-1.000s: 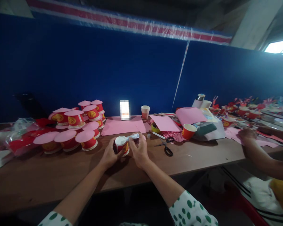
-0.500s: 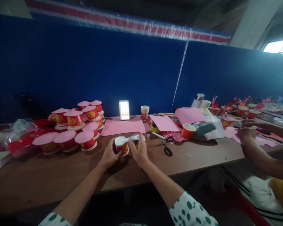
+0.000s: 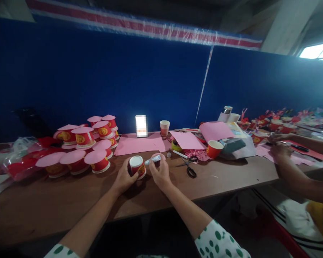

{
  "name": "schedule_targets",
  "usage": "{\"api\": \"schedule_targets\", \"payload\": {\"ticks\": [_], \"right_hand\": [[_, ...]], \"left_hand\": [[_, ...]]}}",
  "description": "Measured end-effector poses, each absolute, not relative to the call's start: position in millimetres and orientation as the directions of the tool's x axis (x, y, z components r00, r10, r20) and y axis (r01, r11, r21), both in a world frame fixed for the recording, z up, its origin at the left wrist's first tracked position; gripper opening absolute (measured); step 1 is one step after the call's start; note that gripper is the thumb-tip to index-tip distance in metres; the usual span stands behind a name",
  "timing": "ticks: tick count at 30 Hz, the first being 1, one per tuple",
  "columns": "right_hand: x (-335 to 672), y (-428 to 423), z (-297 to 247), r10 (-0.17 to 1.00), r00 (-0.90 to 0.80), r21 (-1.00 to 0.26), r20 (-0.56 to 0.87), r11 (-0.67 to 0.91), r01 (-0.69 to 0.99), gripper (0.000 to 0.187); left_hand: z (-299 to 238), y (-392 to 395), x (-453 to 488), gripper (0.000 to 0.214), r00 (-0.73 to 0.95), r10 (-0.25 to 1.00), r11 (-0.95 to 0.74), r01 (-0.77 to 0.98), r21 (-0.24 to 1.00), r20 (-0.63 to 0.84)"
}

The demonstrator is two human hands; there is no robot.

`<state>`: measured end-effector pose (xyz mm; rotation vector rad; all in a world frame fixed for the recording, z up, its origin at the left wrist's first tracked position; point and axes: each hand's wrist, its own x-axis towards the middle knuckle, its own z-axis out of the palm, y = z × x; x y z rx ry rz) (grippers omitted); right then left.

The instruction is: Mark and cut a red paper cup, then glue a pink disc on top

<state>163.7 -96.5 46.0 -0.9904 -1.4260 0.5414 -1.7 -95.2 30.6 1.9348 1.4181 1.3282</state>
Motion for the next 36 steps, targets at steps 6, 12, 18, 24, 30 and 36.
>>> {"api": "schedule_targets", "payload": {"ticks": [6,12,18,24,30,36], "right_hand": [[164.3,-95.9,44.7,0.832,0.147,-0.838,0.535,0.5,0.217,0.011],[163.2,-96.6,47.0,0.852,0.149,-0.862,0.502,0.478,0.17,0.011],[164.2,-98.1,51.0,0.868,0.173,-0.885,0.466,0.453,0.112,0.012],[162.9,-98.1,51.9,0.882,0.182,-0.9,0.435,0.431,0.063,0.012],[160.8,-98.4,52.6,0.89,0.198,-0.91,0.41,0.414,0.023,0.012],[159.6,-98.4,52.8,0.896,0.211,-0.917,0.39,0.4,0.0,0.013]], "left_hand": [[30.0,-95.6,-1.8,0.051,0.057,0.895,-0.407,0.509,0.759,0.442],[27.6,-95.8,-0.9,0.067,-0.083,0.908,-0.311,0.524,0.793,0.411],[30.1,-96.3,-2.7,0.052,0.059,0.894,-0.415,0.486,0.769,0.445],[25.6,-94.6,-0.9,0.084,-0.05,0.899,-0.37,0.446,0.815,0.436],[29.5,-97.3,-2.2,0.056,0.013,0.901,-0.392,0.451,0.802,0.433],[26.0,-95.3,-1.3,0.072,-0.053,0.908,-0.346,0.462,0.817,0.415]]}}
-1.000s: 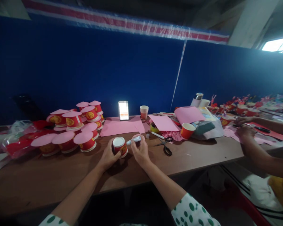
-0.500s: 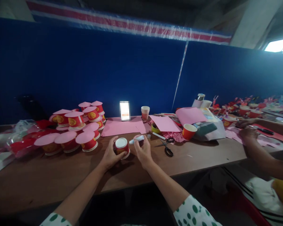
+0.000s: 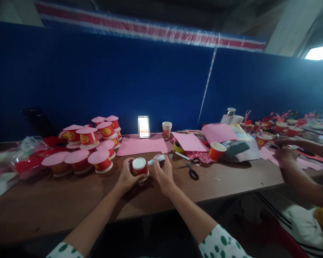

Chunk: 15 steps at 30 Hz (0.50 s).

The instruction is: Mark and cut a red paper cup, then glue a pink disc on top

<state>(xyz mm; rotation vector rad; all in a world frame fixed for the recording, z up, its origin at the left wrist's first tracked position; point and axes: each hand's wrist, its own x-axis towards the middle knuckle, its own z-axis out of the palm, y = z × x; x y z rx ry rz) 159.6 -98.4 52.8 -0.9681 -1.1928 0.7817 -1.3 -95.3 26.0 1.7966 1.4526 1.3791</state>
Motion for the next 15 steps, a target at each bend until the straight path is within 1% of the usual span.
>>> {"api": "schedule_targets", "payload": {"ticks": [2,6,8,12,15], "right_hand": [[159.1,-98.5,53.1,0.896,0.217,-0.917,0.388,0.398,-0.004,0.013],[158.8,-99.1,54.2,0.896,0.216,-0.917,0.388,0.399,-0.012,0.015],[158.9,-99.5,54.9,0.895,0.216,-0.915,0.391,0.403,-0.013,0.016],[159.2,-100.0,55.6,0.893,0.221,-0.915,0.391,0.403,-0.009,0.015],[159.4,-99.2,55.0,0.891,0.229,-0.915,0.391,0.403,-0.005,0.013]], "left_hand": [[27.0,-96.0,-1.0,0.07,-0.077,0.909,-0.334,0.455,0.826,0.41],[30.4,-98.6,-1.3,0.056,-0.019,0.917,-0.353,0.428,0.832,0.4],[29.5,-98.1,-1.8,0.059,-0.016,0.923,-0.343,0.42,0.84,0.385],[24.6,-94.8,-2.9,0.068,-0.068,0.93,-0.3,0.431,0.851,0.362],[25.6,-94.9,-3.0,0.062,-0.053,0.931,-0.302,0.441,0.845,0.361]]}}
